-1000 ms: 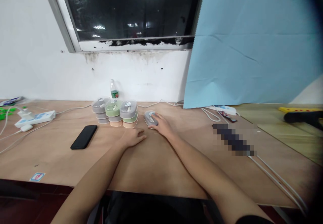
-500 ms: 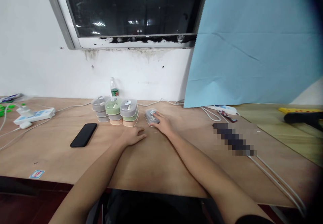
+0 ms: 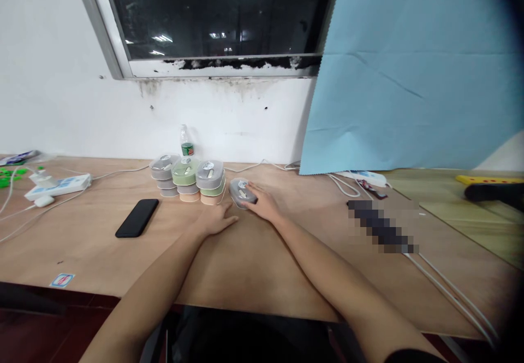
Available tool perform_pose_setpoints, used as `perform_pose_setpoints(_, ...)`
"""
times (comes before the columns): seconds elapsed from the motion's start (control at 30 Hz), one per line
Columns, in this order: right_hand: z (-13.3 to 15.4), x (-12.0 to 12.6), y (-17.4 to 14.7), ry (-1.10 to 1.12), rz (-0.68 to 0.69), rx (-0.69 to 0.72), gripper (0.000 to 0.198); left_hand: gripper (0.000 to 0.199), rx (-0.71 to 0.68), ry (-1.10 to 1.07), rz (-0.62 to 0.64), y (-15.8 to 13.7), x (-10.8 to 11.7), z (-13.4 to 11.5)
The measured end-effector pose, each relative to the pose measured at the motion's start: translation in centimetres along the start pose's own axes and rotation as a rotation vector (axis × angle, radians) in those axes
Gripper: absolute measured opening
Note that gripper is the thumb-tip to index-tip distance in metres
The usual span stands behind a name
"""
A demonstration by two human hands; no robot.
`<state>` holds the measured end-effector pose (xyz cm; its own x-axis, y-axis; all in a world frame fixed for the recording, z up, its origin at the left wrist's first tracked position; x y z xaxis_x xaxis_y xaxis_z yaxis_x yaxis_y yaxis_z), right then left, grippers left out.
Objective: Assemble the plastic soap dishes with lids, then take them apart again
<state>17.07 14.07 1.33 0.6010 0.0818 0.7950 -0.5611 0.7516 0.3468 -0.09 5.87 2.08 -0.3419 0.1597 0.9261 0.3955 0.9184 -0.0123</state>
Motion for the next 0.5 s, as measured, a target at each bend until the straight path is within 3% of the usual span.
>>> perform_pose_setpoints(0.3,0.4,-0.6,0.1,-0.068,0.012,-0.011,0.065,0.043,-0.019,-0.006,-0.005,0.1,-0.2,0.1)
perform_pose_setpoints(0.5,2.6,-0.5,-0.4,-0.072,0.037,0.109,0.061,0.051,0.098,0.008,-0.054,0.2,0.2,1.2)
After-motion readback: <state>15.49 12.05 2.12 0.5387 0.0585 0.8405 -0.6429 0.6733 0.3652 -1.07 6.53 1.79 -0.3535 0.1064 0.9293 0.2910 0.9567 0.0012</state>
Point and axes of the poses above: each hand's wrist, its own y-axis towards the middle knuckle, its own x-axis out of the back of the hand, z = x × y, the point moved 5 cm from there along y, towards the middle knuckle, and after that the axes turned 10 degrees about z, right-handed, at the moved point
